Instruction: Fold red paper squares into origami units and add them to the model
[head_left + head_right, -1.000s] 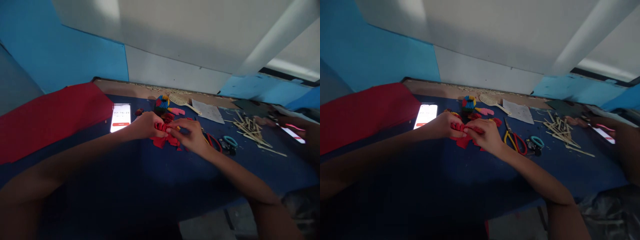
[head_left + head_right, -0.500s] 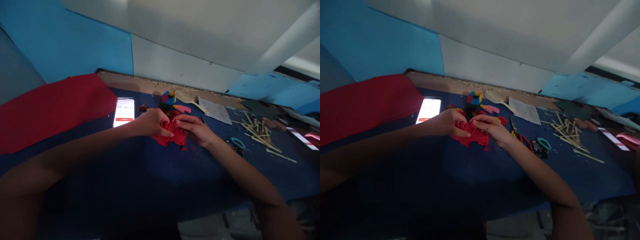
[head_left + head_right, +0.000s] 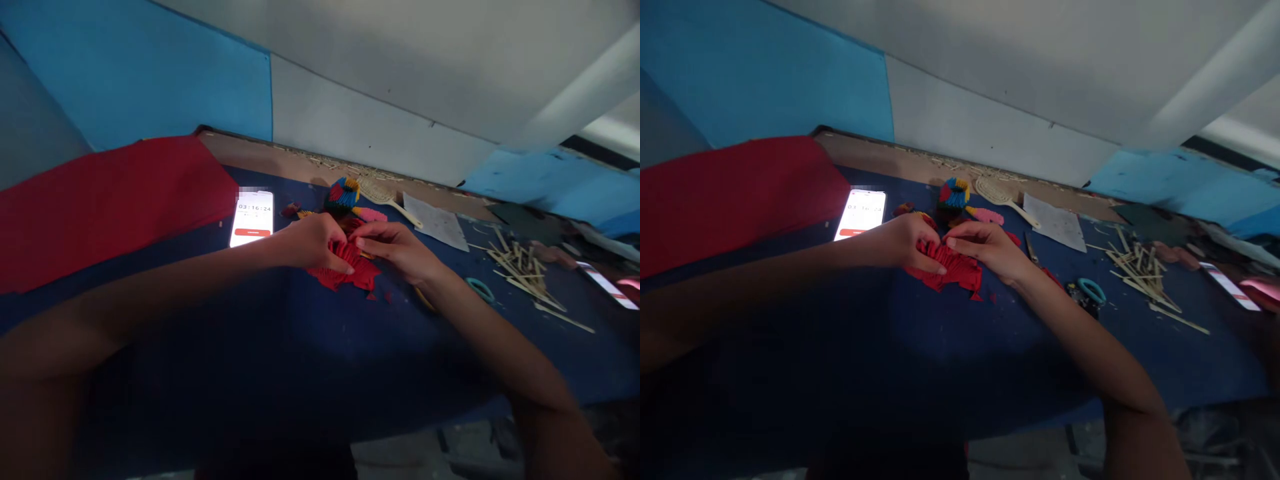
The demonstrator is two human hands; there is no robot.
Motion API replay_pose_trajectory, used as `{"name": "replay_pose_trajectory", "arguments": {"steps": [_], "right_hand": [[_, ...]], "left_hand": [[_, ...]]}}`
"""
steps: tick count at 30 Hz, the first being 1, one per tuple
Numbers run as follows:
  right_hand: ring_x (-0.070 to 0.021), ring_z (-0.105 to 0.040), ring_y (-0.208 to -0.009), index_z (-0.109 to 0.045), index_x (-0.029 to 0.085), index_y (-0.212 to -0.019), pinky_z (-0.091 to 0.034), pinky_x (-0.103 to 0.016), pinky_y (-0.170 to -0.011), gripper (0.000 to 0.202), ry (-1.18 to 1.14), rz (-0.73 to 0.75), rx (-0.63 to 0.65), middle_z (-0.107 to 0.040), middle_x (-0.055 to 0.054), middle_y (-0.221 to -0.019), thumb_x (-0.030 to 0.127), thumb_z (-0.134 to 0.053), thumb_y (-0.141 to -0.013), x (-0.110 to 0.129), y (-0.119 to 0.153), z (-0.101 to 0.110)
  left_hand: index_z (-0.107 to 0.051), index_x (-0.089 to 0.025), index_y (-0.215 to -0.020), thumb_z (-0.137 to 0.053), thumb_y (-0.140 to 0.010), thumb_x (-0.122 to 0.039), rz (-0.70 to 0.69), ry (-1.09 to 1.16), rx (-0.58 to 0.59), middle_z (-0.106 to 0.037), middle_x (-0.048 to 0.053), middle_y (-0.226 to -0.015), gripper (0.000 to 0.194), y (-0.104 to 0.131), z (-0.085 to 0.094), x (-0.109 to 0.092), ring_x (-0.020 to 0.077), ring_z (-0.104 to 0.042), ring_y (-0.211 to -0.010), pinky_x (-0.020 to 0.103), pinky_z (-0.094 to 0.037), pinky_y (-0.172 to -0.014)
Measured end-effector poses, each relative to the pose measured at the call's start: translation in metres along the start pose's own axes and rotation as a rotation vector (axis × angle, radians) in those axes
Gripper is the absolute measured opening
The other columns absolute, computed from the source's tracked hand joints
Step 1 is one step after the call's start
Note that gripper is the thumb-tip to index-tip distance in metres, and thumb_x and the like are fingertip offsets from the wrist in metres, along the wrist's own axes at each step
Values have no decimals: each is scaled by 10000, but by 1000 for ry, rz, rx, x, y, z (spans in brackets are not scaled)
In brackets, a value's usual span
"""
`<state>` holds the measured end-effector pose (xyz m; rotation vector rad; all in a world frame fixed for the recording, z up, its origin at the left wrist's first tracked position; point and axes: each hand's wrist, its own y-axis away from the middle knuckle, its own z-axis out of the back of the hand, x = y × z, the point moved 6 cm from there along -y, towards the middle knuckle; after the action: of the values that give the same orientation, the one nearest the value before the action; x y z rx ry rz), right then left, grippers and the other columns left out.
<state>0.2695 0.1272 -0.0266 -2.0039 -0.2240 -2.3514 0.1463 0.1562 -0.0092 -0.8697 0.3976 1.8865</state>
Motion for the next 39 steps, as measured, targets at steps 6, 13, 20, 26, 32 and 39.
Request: {"name": "replay_pose_trajectory", "arguments": {"steps": [6, 13, 20, 26, 32, 39], "right_hand": [[-79, -563, -618, -701, 204, -731, -438, -211, -585, 157, 70, -6, 26, -652, 19, -708, 323, -743, -638, 4, -1, 0], [-75, -588, -636, -710, 214, -720, -459, -213, -630, 127, 76, 10, 44, -684, 20, -734, 290, -754, -628, 8, -5, 2], [-93, -602, -615, -732, 236, -674, -485, -230, -624, 92, 189, -69, 171, -689, 17, -670, 273, -762, -596, 19, -17, 2], [-78, -602, -584, -730, 241, -674, -487, -196, -573, 102, 136, -132, 221, -683, 28, -649, 278, -767, -586, 15, -24, 1], [-67, -592, -570, -730, 222, -693, -462, -174, -541, 135, 130, -158, 235, -678, 22, -637, 279, -778, -581, 16, -27, 1], [-79, -598, -609, -731, 217, -681, -471, -192, -593, 153, 94, -183, 253, -687, 15, -666, 258, -789, -545, 16, -27, 0]], "left_hand": [[-485, -132, -510, -677, -626, -398, 52, 44, 9, -384, -59, -473, 348, 1, 1, 1, 50, -337, -455, 218, -218, -447], [-448, -137, -502, -670, -634, -408, 13, 66, 20, -319, -68, -475, 374, -1, 2, 3, 43, -292, -450, 224, -196, -444], [-498, -141, -566, -665, -629, -429, 77, 148, 92, -413, -39, -522, 339, -1, 0, 12, 58, -366, -449, 218, -225, -419], [-504, -150, -584, -669, -618, -486, 104, 194, 124, -404, -40, -504, 376, -2, 1, 20, 66, -370, -436, 219, -232, -401], [-478, -151, -566, -686, -609, -438, 135, 227, 142, -403, -48, -479, 356, -2, 1, 20, 58, -352, -418, 214, -218, -395], [-550, -132, -625, -676, -629, -412, 145, 236, 164, -421, -41, -520, 307, 1, 2, 15, 55, -367, -446, 204, -237, -416]]}}
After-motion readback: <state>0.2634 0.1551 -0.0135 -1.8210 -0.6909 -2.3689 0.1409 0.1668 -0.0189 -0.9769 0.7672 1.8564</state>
